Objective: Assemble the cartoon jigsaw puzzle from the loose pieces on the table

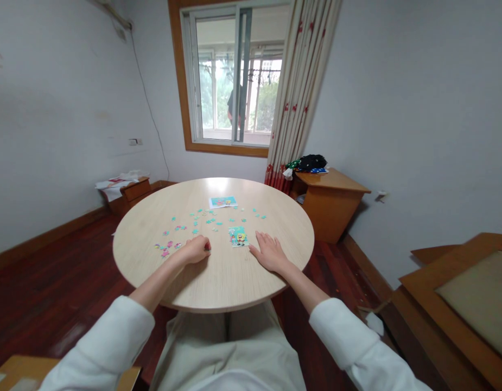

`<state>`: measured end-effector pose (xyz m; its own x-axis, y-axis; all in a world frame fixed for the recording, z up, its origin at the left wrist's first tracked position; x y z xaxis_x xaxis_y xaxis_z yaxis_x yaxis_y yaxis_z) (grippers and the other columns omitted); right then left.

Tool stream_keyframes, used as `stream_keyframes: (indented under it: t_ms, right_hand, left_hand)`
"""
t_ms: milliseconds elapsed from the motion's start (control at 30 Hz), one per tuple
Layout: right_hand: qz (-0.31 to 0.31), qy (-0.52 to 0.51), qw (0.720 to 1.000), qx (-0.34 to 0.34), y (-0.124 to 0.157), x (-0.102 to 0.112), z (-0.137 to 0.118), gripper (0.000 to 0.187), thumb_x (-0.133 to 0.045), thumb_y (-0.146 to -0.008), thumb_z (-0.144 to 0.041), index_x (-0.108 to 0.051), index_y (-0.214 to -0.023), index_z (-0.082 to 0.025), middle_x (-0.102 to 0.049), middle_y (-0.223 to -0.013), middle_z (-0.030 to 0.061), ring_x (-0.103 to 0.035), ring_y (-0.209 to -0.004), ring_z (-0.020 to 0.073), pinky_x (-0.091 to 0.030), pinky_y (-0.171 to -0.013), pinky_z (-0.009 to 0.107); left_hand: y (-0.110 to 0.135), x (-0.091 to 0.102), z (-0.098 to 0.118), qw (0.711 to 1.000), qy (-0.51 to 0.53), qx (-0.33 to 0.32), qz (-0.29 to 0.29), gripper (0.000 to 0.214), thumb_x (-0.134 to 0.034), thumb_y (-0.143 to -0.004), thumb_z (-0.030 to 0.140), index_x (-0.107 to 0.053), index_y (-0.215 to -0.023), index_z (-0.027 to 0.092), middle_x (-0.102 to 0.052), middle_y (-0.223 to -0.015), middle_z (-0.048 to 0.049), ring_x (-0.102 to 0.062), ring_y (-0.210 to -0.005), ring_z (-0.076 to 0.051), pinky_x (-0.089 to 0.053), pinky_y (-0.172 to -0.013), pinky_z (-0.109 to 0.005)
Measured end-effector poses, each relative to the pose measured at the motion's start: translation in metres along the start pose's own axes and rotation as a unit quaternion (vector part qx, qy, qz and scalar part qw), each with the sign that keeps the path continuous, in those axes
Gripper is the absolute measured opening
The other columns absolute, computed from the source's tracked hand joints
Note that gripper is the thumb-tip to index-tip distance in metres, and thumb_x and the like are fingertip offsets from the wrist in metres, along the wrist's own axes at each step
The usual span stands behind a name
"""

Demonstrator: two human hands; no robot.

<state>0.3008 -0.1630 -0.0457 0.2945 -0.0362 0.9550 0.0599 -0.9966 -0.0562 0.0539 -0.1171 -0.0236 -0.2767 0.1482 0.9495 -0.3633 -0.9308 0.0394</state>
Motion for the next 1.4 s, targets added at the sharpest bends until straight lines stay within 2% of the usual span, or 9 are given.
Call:
stream_keyframes:
  t_ms: [300, 500, 567, 700, 767, 867, 1033, 1200, 1400]
  right_hand:
    - [-0.002, -0.001, 1.0, -0.001, 0.002, 0.003, -0.002, 0.07, -0.026, -0.095, -0.054, -0.02, -0.149, -0.011, -0.023, -0.155, 0.0162, -0.018, -0.143, 0.0295, -0.009, -0.115, 0.05]
    - [-0.002, 0.009, 1.0, 0.0, 0.002, 0.004, -0.003, 0.068, -0.026, -0.095, -0.052, -0.021, -0.149, -0.011, -0.024, -0.155, 0.0156, -0.019, -0.143, 0.0285, -0.01, -0.115, 0.05]
    - [0.0, 0.013, 1.0, 0.0, 0.003, 0.005, -0.003, 0.068, -0.026, -0.095, -0.052, -0.021, -0.149, -0.01, -0.025, -0.154, 0.0158, -0.02, -0.143, 0.0286, -0.011, -0.115, 0.05]
    - [0.004, 0.021, 1.0, 0.004, 0.004, 0.006, -0.004, 0.067, -0.026, -0.096, -0.05, -0.022, -0.149, -0.009, -0.027, -0.154, 0.0155, -0.022, -0.142, 0.0289, -0.013, -0.114, 0.05]
    - [0.006, 0.023, 1.0, 0.005, 0.004, 0.007, -0.005, 0.066, -0.026, -0.096, -0.05, -0.023, -0.148, -0.01, -0.027, -0.153, 0.0154, -0.022, -0.142, 0.0286, -0.013, -0.114, 0.05]
    - [0.01, 0.024, 1.0, 0.007, 0.004, 0.008, -0.004, 0.065, -0.026, -0.096, -0.049, -0.024, -0.148, -0.01, -0.028, -0.153, 0.0157, -0.023, -0.142, 0.0284, -0.014, -0.114, 0.049]
    - [0.012, 0.022, 1.0, 0.007, 0.006, 0.009, -0.004, 0.064, -0.026, -0.096, -0.049, -0.025, -0.148, -0.01, -0.028, -0.153, 0.0156, -0.024, -0.141, 0.0286, -0.015, -0.113, 0.049]
    - [0.015, 0.026, 1.0, 0.009, 0.006, 0.009, -0.005, 0.064, -0.027, -0.096, -0.048, -0.026, -0.147, -0.011, -0.029, -0.153, 0.0157, -0.025, -0.141, 0.0284, -0.016, -0.113, 0.049]
    - [0.018, 0.03, 0.999, 0.01, 0.005, 0.009, -0.004, 0.062, -0.027, -0.096, -0.048, -0.028, -0.147, -0.012, -0.03, -0.152, 0.0151, -0.025, -0.141, 0.0271, -0.016, -0.113, 0.049]
  left_hand:
    - [0.001, 0.004, 0.002, 0.998, 0.054, -0.02, -0.009, 0.024, -0.058, -0.07, 0.018, -0.063, -0.093, 0.019, -0.069, -0.09, -0.0052, -0.063, -0.081, -0.018, -0.045, -0.069, -0.026]
    - [-0.017, 0.01, 0.001, 0.983, 0.18, -0.015, 0.033, 0.006, -0.059, -0.069, 0.015, -0.061, -0.063, 0.017, -0.064, -0.061, -0.0018, -0.062, -0.064, -0.017, -0.046, -0.064, -0.027]
    - [-0.025, 0.014, -0.002, 0.949, 0.304, 0.015, 0.084, 0.009, -0.063, -0.068, 0.015, -0.059, -0.06, 0.017, -0.06, -0.052, 0.0007, -0.06, -0.056, -0.014, -0.047, -0.06, -0.026]
    - [-0.037, 0.02, -0.004, 0.806, 0.562, 0.091, 0.166, 0.016, -0.072, -0.064, 0.013, -0.057, -0.059, 0.014, -0.059, -0.05, 0.0003, -0.062, -0.054, -0.013, -0.052, -0.06, -0.025]
    - [-0.04, 0.022, -0.003, 0.744, 0.63, 0.126, 0.181, 0.017, -0.073, -0.064, 0.008, -0.057, -0.061, 0.013, -0.061, -0.053, -0.0012, -0.064, -0.056, -0.013, -0.054, -0.062, -0.026]
    - [-0.043, 0.024, 0.001, 0.688, 0.683, 0.151, 0.193, 0.016, -0.07, -0.068, 0.004, -0.057, -0.064, 0.012, -0.063, -0.055, -0.0025, -0.065, -0.058, -0.013, -0.055, -0.065, -0.026]
    - [-0.048, 0.024, 0.003, 0.65, 0.716, 0.143, 0.208, 0.014, -0.067, -0.071, 0.001, -0.058, -0.067, 0.011, -0.063, -0.058, -0.0022, -0.065, -0.058, -0.012, -0.056, -0.071, -0.028]
    - [-0.051, 0.025, 0.004, 0.649, 0.719, 0.116, 0.218, 0.011, -0.066, -0.071, 0.0, -0.064, -0.078, 0.008, -0.064, -0.06, -0.0028, -0.062, -0.056, -0.009, -0.056, -0.077, -0.031]
    - [-0.05, 0.023, 0.007, 0.65, 0.719, 0.105, 0.223, 0.011, -0.063, -0.072, 0.001, -0.063, -0.08, 0.009, -0.061, -0.055, -0.0005, -0.061, -0.053, -0.009, -0.057, -0.072, -0.028]
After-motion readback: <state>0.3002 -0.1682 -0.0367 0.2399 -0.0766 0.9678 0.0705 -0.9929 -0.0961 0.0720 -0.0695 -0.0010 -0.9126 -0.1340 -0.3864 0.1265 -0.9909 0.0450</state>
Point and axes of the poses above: each hand's wrist, its own y-axis away from the middle knuckle, its own x-axis out of the back of the hand, z = x × y, the point moved 4 cm from there along -y, towards the middle knuckle
